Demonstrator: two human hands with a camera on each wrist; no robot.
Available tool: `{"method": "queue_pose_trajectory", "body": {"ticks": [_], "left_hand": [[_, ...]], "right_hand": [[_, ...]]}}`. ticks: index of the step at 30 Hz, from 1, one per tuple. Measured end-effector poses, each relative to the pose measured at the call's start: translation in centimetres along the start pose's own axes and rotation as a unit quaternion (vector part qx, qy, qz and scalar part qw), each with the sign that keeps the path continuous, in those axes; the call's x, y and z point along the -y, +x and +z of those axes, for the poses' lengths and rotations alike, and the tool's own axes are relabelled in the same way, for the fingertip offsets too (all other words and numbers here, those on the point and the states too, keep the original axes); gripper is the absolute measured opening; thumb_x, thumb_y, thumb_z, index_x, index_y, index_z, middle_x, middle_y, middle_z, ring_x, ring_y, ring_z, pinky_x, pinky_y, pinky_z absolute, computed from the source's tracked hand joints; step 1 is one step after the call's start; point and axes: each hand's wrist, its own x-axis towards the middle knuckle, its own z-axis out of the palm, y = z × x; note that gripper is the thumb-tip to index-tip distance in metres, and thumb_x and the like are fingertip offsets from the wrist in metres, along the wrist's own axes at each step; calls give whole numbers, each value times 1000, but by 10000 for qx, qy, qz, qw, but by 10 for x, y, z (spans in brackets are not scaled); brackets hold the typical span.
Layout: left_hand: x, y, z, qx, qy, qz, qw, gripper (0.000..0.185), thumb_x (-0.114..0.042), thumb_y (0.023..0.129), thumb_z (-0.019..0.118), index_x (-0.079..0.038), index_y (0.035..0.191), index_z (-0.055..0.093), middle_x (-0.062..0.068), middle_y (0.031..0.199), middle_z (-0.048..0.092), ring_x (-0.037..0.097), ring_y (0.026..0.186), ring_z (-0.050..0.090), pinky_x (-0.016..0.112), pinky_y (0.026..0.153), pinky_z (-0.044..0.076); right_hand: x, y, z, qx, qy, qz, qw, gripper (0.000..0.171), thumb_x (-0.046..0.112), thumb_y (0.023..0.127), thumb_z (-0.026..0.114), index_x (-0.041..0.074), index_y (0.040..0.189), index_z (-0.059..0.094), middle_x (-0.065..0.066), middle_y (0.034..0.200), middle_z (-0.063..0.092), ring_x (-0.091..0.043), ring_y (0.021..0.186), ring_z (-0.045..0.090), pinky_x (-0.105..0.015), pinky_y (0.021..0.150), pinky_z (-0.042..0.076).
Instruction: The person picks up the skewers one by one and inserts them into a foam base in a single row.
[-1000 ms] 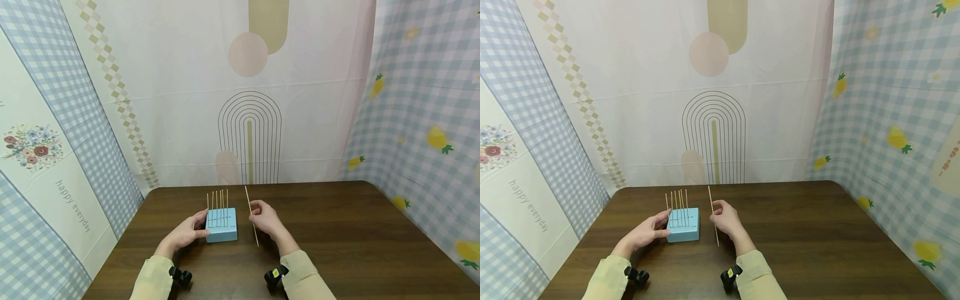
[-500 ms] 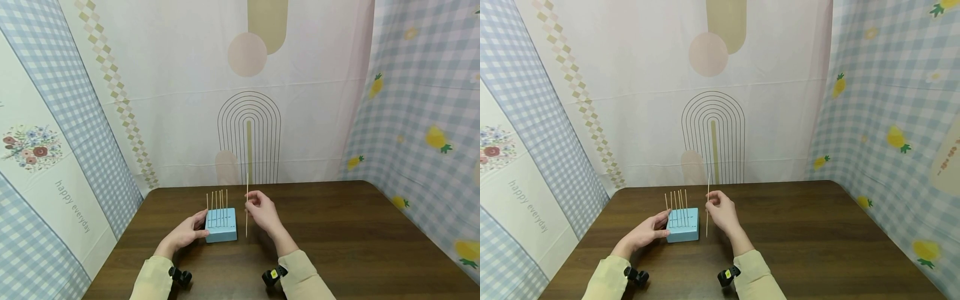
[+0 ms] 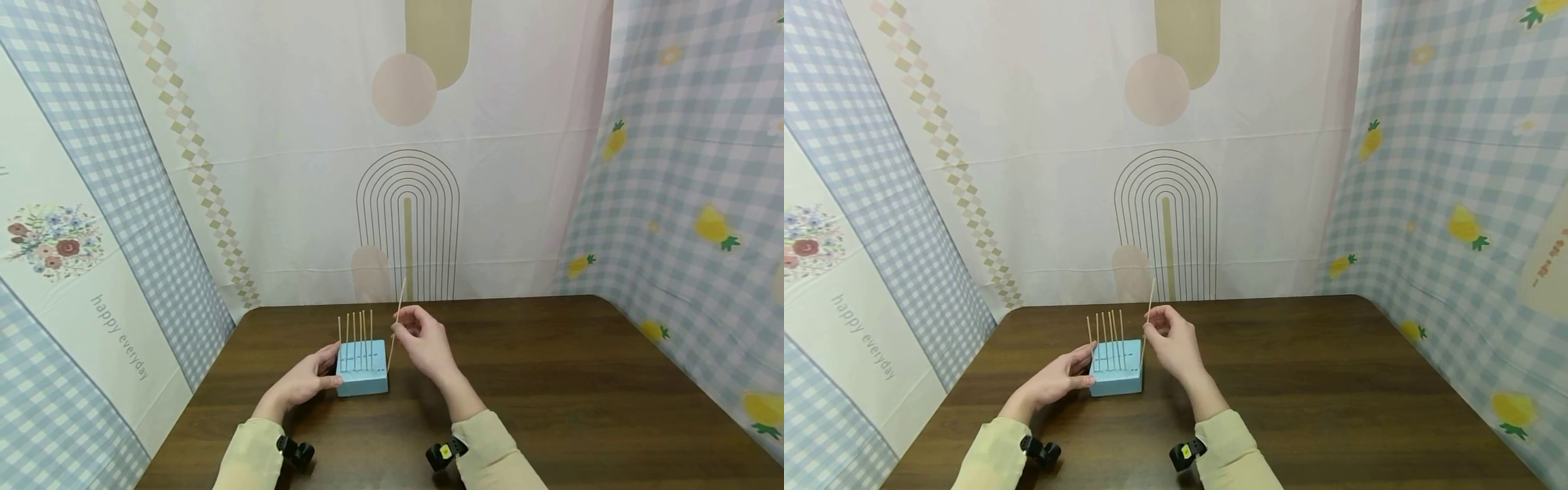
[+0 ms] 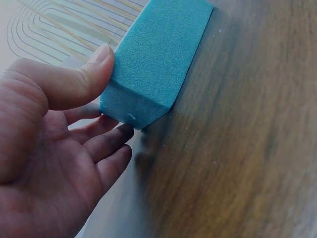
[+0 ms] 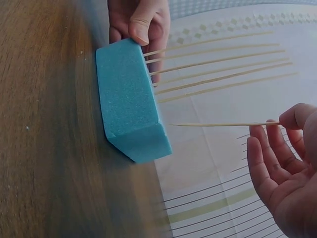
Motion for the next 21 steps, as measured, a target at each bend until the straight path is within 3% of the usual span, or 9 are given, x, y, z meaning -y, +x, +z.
{"method": "queue_pose_trajectory", "body": {"ticks": [8, 14, 21], "left_hand": [[1, 1, 1, -31, 27, -21, 10000, 89, -13, 100, 76, 13, 164, 20, 34, 171, 19, 51, 155, 28, 63, 123, 26], [0, 0, 2, -43, 8, -38, 10000, 89, -12, 99, 76, 13, 164, 21, 34, 171, 20, 52, 155, 28, 63, 123, 25], [-1, 0, 2, -26, -5, -38, 10000, 89, -12, 99, 75, 13, 164, 20, 34, 171, 19, 51, 155, 28, 63, 123, 25]], "right_hand": [[1, -1, 1, 37, -346, -265, 9990, 8, 8, 100, 74, 11, 107, 72, -2, 96, 74, -17, 84, 73, -27, 75, 58], [1, -2, 2, 48, -461, -269, 9986, 9, 8, 99, 75, 14, 106, 73, 1, 97, 74, -15, 85, 71, -30, 78, 59], [1, -2, 2, 137, -586, -337, 9976, 11, 10, 99, 76, 5, 109, 73, 2, 97, 74, -15, 88, 71, -31, 82, 59]]}}
